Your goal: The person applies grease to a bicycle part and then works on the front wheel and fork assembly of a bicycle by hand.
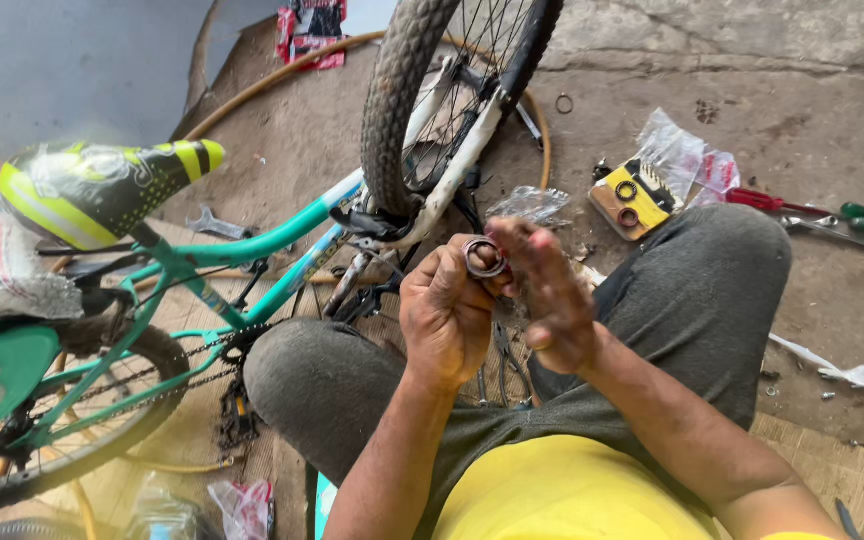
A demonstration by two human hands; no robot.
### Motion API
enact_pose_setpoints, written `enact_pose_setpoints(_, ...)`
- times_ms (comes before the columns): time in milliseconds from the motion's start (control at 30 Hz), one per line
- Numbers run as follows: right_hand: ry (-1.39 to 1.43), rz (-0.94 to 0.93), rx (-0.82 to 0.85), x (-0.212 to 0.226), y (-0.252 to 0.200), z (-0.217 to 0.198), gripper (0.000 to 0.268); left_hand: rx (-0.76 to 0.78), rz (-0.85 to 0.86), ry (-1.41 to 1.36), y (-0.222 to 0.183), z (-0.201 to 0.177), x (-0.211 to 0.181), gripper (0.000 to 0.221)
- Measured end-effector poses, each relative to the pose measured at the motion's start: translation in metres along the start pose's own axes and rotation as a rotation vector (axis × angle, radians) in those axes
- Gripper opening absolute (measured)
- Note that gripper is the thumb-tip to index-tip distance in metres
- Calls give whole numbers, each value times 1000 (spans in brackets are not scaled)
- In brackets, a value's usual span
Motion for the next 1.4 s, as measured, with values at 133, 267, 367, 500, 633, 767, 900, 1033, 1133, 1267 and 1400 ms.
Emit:
enact_pose_setpoints(133, -485, -377, 84, 13, 4, 4, 66, -52, 26, 39, 0, -1, -7, 22)
enact_pose_setpoints(267, -241, -164, -26, 3, 5, -5, 61, -22, 35, 53, -3, -3, -2, 17)
enact_pose_setpoints(367, -95, -69, -15, -2, 4, -2, 66, -19, 43, 75, 0, 1, 0, 15)
enact_pose_setpoints(500, -31, -76, -47, 9, -7, 8, 68, -2, 172, 139, 2, 5, -9, 11)
enact_pose_setpoints(633, -30, -60, -154, -1, -13, -2, 66, -10, 78, 101, -1, -2, -1, 14)
enact_pose_setpoints(767, -461, -253, 20, -5, -7, -2, 70, -57, 3, 28, 3, -2, 3, 22)
enact_pose_setpoints(900, -615, -377, 19, 7, -8, -4, 69, -50, 68, 50, 4, -6, -4, 17)
enact_pose_setpoints(1033, -231, -14, -97, -5, -8, -17, 62, -45, 71, 99, 3, -11, 3, 14)
enact_pose_setpoints(1133, -487, -265, -2, -1, -7, -2, 69, -18, 76, 112, 6, -6, 2, 13)
enact_pose_setpoints(1267, -387, -290, 9, 6, -19, 9, 70, -31, 154, 103, 3, -7, -5, 11)
enact_pose_setpoints(1400, -280, -164, -77, 1, -26, -3, 64, -1, 131, 139, -1, -6, 1, 12)
Point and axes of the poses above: each hand's wrist, its own y-axis towards the middle knuckle, its own z-axis out of the palm, x = y × z, the point moved 5 cm from there along y, towards the middle knuckle, and after that the axes turned 12 degrees about -x, right-handed, at the moved point
